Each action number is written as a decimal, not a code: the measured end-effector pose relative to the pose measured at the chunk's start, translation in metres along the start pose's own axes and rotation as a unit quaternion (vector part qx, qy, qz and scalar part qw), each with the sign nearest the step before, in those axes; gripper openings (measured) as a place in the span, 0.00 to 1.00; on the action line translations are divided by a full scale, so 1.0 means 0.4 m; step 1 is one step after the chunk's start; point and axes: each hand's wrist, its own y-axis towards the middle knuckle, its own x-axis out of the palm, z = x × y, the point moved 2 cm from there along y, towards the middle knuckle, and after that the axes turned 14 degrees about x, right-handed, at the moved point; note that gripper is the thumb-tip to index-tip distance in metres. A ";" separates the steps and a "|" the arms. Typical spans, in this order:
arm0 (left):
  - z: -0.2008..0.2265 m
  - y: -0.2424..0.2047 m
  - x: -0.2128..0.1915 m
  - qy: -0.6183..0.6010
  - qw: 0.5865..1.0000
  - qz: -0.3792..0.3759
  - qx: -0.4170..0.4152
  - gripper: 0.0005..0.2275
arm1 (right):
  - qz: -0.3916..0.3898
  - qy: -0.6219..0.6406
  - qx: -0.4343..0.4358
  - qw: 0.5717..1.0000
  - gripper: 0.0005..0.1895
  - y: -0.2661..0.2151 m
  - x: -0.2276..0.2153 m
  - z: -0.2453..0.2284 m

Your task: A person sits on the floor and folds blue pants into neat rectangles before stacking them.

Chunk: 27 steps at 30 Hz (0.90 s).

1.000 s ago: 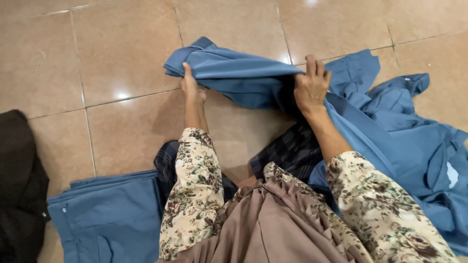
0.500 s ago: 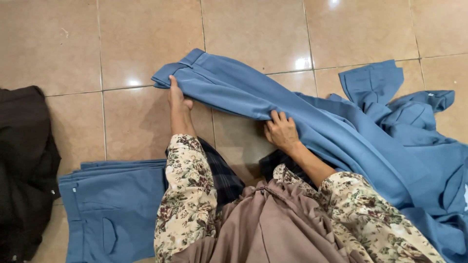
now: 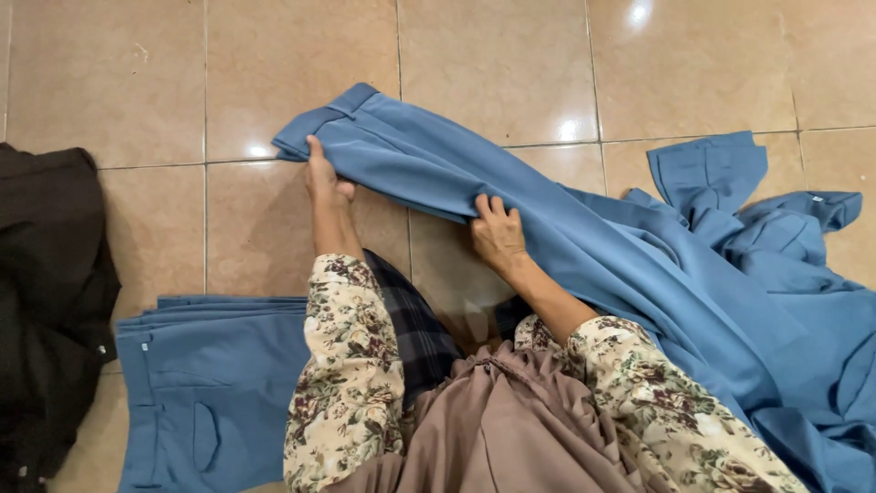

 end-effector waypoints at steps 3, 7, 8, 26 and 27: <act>0.018 0.020 -0.029 -0.068 0.997 0.018 0.015 0.40 | -0.103 -0.030 0.015 0.994 0.07 -0.068 0.028 0.060; -0.011 0.102 -0.058 -0.068 0.997 0.017 0.017 0.39 | -0.229 0.006 0.074 0.971 0.10 -0.073 0.027 0.160; -0.012 0.103 -0.051 -0.070 0.997 0.016 0.008 0.39 | -0.282 -0.014 0.139 0.949 0.08 -0.057 0.042 0.198; -0.007 0.246 -0.213 -0.190 0.979 -0.031 -0.070 0.40 | -0.158 0.068 0.152 0.973 0.05 0.094 0.057 0.247; -0.053 0.291 -0.282 -0.182 0.978 -0.003 -0.098 0.39 | -0.216 0.106 0.132 0.962 0.06 0.031 0.099 0.209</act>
